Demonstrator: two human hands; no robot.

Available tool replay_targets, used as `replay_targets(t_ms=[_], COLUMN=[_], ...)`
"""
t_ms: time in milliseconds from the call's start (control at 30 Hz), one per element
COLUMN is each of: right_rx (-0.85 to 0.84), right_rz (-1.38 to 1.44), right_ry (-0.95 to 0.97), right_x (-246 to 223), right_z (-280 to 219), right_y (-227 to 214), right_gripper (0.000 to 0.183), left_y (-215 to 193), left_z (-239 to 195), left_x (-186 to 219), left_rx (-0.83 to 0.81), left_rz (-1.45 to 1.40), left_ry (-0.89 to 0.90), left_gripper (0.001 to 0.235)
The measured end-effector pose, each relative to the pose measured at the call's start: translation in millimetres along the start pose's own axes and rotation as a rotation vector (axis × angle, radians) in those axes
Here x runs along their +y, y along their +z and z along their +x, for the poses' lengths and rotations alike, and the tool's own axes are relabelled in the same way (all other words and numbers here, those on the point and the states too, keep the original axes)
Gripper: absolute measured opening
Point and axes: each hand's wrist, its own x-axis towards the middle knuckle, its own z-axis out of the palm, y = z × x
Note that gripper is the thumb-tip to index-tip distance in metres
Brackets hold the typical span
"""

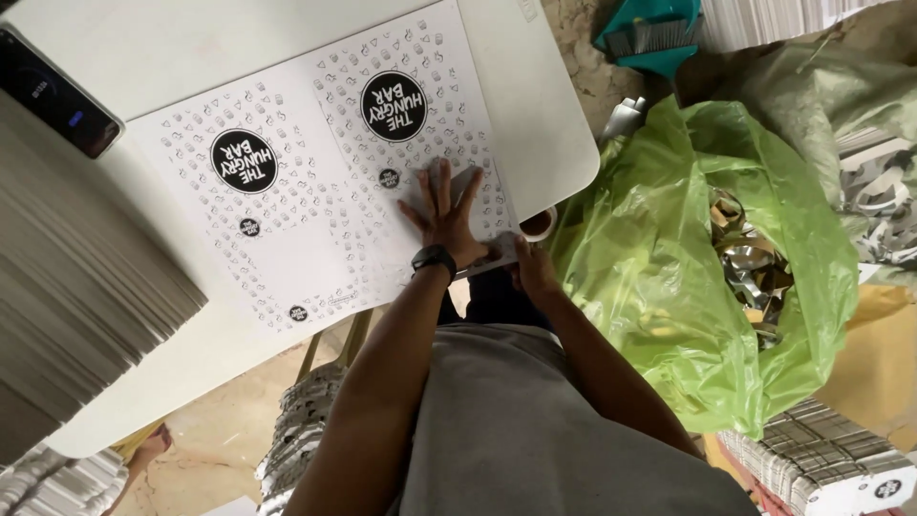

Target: Manually separating pre-cut cardboard packaging shapes from a larger sheet and stacking the finished products.

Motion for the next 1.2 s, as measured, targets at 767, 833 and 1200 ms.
replay_targets(t_ms=[767,833,1200], right_rx=[0.168,0.058,0.124], right_rz=[-0.79,-0.471,-0.767], right_ry=[-0.816,-0.256,-0.302], right_x=[-85.2,-95.4,-125.3], right_z=[-68.5,-57.8,-29.1], right_y=[17.1,6.5,-23.2], right_gripper=[0.024,0.05,0.033], left_y=[48.9,37.9,111.4], left_z=[12.8,24.2,-54.6], left_x=[-21.1,-25.3,-126.6], left_rx=[0.108,0.167,1.213], left_rz=[0.166,0.153,-0.503], left_ry=[0.038,0.073,-0.939], left_gripper=[0.131,0.138,0.075])
